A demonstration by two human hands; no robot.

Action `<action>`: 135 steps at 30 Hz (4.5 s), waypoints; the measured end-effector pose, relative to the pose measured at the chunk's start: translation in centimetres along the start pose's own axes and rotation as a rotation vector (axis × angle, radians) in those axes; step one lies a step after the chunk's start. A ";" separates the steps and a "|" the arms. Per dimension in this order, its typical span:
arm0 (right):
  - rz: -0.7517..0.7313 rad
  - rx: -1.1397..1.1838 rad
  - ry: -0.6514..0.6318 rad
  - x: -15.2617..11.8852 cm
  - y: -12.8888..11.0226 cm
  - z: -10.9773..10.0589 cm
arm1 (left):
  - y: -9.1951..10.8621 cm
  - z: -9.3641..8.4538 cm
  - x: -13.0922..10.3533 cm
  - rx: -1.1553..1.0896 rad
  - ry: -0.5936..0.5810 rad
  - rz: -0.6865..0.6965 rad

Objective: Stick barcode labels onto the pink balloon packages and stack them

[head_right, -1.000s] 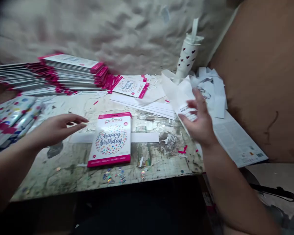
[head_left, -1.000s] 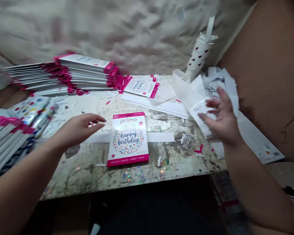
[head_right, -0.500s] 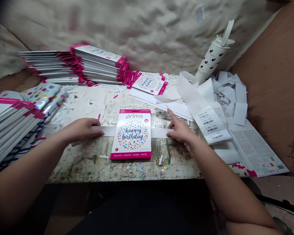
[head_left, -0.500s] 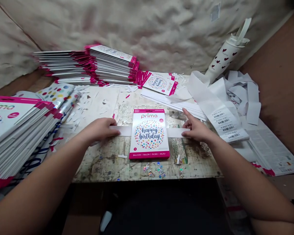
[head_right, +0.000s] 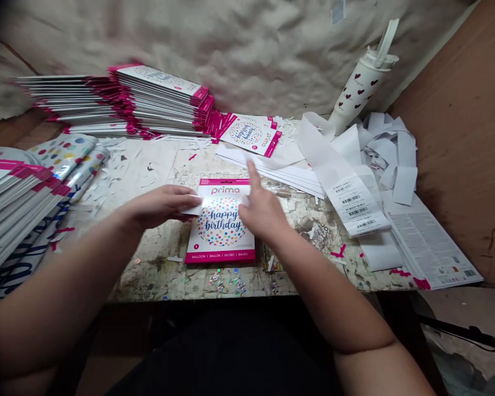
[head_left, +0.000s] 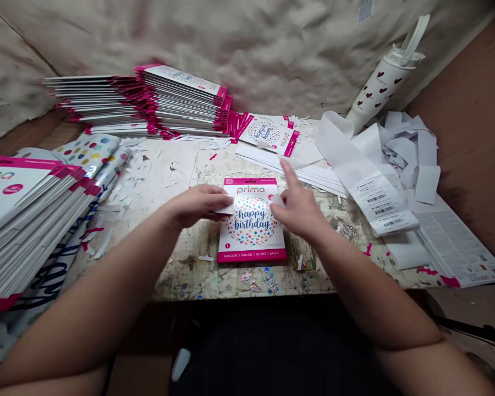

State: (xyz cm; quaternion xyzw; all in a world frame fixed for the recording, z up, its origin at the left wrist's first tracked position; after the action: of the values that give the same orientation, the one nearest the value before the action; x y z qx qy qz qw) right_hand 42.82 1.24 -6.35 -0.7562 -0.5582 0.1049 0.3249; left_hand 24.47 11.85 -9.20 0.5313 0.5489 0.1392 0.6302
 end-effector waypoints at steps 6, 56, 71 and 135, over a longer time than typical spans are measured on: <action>-0.148 -0.071 -0.023 -2.0 -1.0 4.0 | -0.5 3.9 1.2 0.069 -0.034 0.006; -0.159 0.339 -0.038 -1.5 1.7 1.7 | -5.6 8.4 -6.8 1.185 0.398 0.823; 0.560 0.611 -0.395 0.9 4.3 5.2 | -5.7 8.6 -6.6 1.090 0.446 0.898; -0.117 0.642 -0.608 -1.9 -6.4 8.2 | -2.8 -19.8 -22.3 1.303 1.144 0.697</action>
State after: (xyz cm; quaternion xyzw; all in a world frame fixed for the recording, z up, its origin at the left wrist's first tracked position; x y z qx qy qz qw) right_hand 32.87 3.69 -9.11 -0.5190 -0.6095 0.4716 0.3697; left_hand -1.28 4.12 3.95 0.7653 0.5551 0.2256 -0.2353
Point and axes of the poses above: each hand's wrist, its own x-axis towards the middle knuckle, its own z-axis out of the palm, y = z × x, the point moved 5 cm from there along x, towards the middle knuckle, and after that the axes turned 12 degrees about y, right-handed, at the moved point
